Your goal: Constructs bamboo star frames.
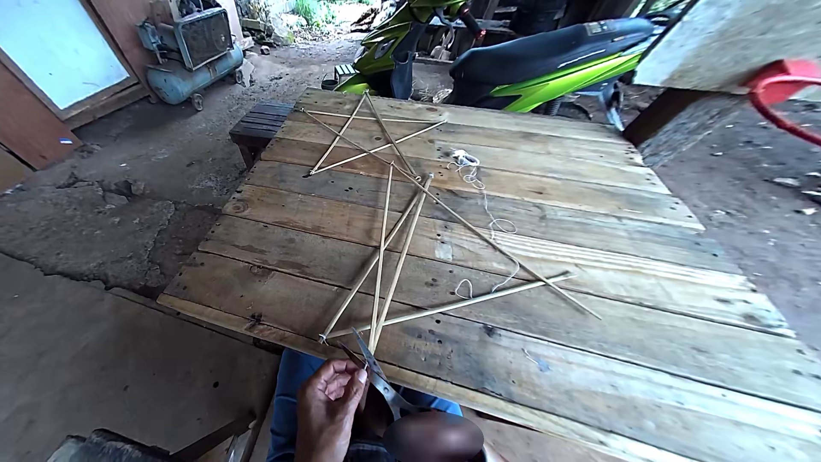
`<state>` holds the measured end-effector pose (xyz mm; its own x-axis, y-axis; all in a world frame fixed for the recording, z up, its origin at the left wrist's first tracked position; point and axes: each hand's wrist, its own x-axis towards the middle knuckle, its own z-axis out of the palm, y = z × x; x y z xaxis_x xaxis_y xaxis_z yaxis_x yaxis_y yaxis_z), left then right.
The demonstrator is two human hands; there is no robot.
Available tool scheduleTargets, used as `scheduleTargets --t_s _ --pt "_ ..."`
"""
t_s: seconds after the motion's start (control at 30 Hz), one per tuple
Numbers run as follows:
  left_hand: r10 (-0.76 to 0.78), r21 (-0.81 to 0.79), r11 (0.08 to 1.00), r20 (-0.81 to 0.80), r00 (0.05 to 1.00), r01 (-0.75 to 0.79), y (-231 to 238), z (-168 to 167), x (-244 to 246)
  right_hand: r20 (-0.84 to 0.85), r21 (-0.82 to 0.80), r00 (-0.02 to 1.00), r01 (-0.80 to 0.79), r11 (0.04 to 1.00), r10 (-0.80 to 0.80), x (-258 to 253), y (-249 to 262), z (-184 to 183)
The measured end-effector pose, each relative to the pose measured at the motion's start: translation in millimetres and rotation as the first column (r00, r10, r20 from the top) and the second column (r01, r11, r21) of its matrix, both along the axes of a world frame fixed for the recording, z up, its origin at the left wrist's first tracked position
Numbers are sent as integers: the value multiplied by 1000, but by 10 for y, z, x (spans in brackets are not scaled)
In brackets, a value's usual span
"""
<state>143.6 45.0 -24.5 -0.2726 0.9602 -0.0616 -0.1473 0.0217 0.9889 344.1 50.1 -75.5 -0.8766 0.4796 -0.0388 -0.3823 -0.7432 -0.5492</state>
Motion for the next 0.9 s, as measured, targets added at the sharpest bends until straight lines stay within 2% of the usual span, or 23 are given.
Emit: scheduleTargets --t_s 0.13,0.3,0.53,0.6,0.63,0.67,0.77,0.83,0.9 --pt "4 -2 1000 -23 1000 -4 10 -5 -4 68 41 996 48 998 -51 -7 5 -2" --pt "1 -24 1000 -58 998 -3 17 9 -7 263 156 949 135 978 -173 -46 -5 104" --pt "-12 2 1000 -40 999 12 19 -28 0 328 231 889 252 940 -319 -56 -59 127" --pt "-20 -7 1000 -30 999 20 15 -23 3 362 334 874 203 920 -324 -19 -53 156" --pt "-26 -17 1000 -30 999 26 10 -23 -8 417 443 841 144 885 -346 18 -55 195" --pt "-30 -16 999 -43 999 30 8 -36 -37 486 568 775 70 820 -404 68 -63 272" --pt "23 55 998 -215 976 -12 -6 -89 -255 571 805 445 -141 576 -690 350 -153 579" --pt "119 118 989 -340 933 -83 -9 -104 -473 504 856 188 -239 459 -843 653 -224 725" --pt "195 155 978 -415 889 -142 42 -86 -710 432 839 -64 -338 427 -900 1015 -274 814"
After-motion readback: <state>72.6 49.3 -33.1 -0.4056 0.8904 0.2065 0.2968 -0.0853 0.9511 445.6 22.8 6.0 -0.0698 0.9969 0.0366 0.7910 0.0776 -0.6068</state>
